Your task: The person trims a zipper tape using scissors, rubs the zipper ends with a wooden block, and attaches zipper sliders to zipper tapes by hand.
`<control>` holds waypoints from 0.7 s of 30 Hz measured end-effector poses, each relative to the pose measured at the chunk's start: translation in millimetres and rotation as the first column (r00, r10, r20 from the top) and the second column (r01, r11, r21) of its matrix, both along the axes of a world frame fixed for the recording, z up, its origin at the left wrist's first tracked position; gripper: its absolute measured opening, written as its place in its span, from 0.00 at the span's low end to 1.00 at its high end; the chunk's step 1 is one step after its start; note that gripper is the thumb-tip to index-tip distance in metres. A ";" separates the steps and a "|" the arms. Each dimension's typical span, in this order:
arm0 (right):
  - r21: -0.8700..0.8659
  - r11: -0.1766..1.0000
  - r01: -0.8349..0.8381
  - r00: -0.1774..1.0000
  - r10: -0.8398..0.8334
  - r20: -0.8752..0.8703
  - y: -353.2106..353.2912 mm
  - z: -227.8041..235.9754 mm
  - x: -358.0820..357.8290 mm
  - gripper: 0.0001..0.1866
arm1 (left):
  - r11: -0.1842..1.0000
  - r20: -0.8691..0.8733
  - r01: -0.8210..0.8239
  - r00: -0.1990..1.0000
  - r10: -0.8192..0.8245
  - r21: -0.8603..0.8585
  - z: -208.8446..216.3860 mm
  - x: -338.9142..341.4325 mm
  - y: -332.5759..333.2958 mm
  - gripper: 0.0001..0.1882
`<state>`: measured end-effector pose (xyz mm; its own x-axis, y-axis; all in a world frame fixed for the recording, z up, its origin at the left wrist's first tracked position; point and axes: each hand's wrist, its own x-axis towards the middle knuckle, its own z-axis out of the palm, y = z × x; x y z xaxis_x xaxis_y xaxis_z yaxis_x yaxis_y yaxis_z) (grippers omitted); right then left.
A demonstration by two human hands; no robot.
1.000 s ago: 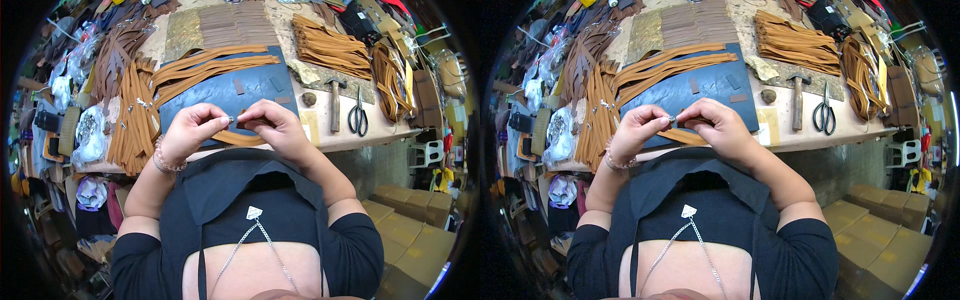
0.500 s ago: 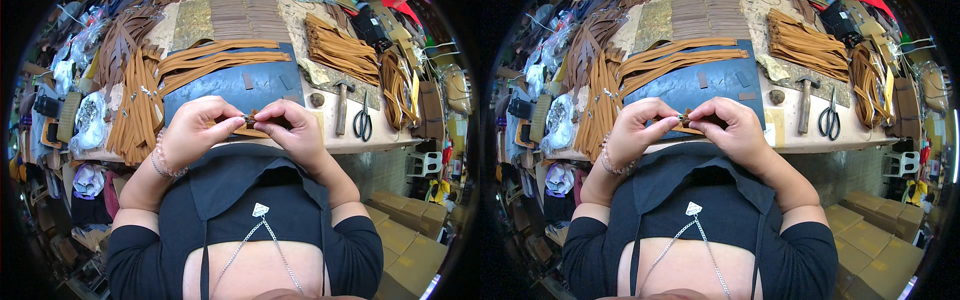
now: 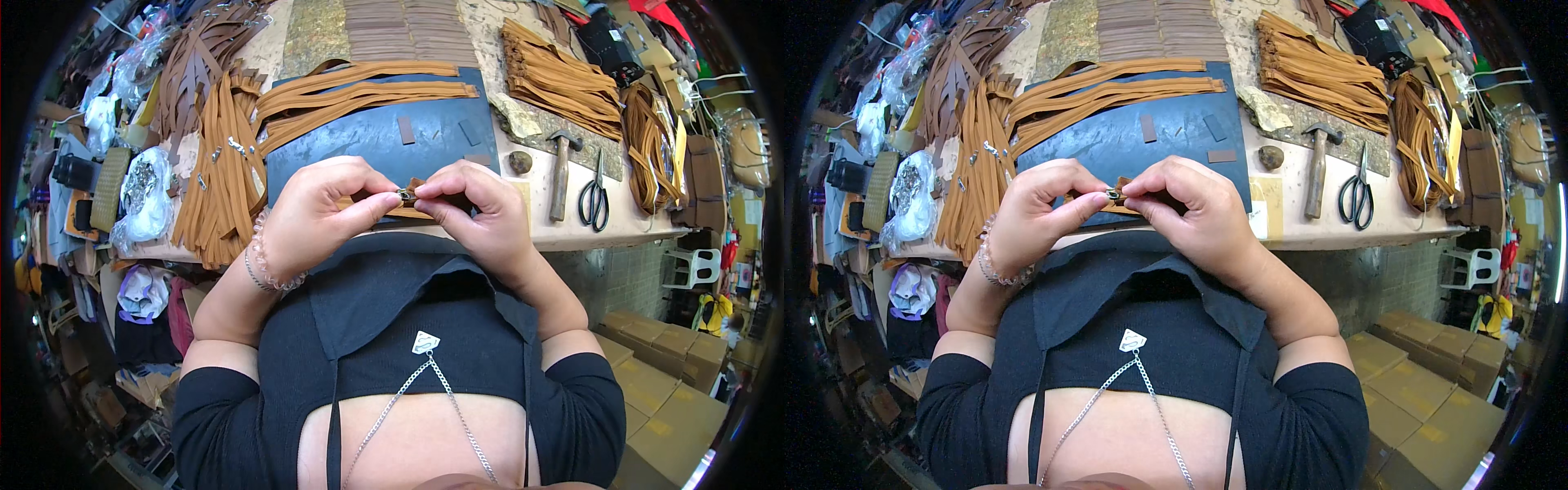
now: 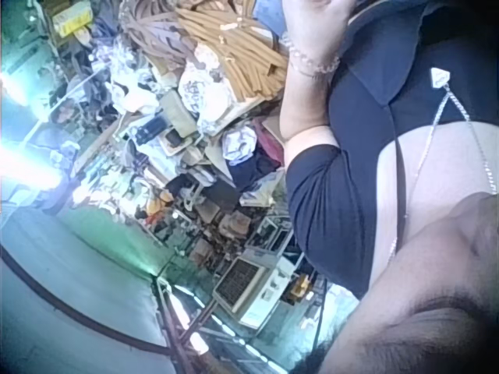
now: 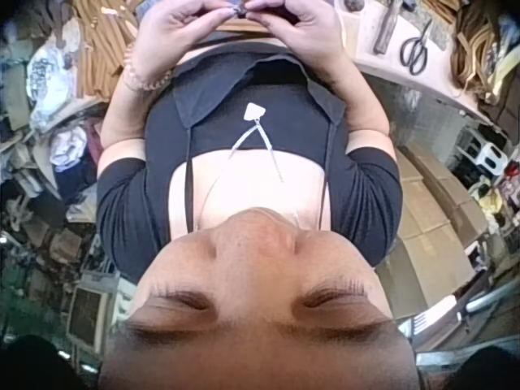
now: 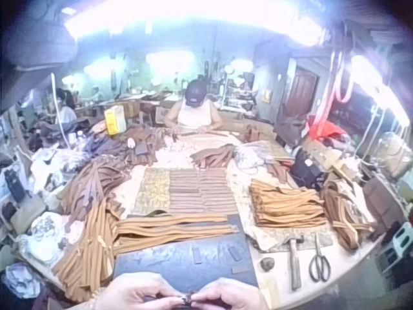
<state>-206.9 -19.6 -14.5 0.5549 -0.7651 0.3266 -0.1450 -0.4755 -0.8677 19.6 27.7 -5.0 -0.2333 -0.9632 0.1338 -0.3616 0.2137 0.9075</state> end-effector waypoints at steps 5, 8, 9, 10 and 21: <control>-0.026 1.000 -0.013 1.000 0.013 -0.004 -1.1 -1.5 -1.9 0.08 | 1.000 -0.002 0.006 1.000 -0.006 0.006 -1.3 -0.7 -2.1 0.06; -0.062 0.998 -0.021 1.000 0.020 -0.011 -0.5 -1.1 -2.9 0.09 | 1.000 -0.001 0.015 1.000 -0.014 0.020 -0.9 -1.4 -2.0 0.06; -0.066 0.998 -0.020 1.000 0.020 -0.009 0.0 -1.1 -2.8 0.09 | 0.999 -0.006 0.022 1.000 -0.021 0.029 -1.0 -1.5 -2.1 0.05; -0.071 0.997 -0.021 1.000 0.021 -0.007 0.0 -1.0 -2.8 0.10 | 0.999 -0.006 0.022 1.000 -0.022 0.029 -1.2 -1.8 -2.4 0.05; -0.102 0.994 -0.030 1.000 0.030 -0.007 -1.1 -0.1 -3.9 0.12 | 0.995 0.002 0.027 1.000 -0.027 -0.101 -1.2 -2.8 -1.7 0.05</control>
<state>-210.8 -20.7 -14.5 0.5789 -0.7110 0.3992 -0.1339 -0.5659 -0.8135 16.8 26.0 -6.1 -0.2593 -0.9381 0.2296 -0.3546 0.3136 0.8808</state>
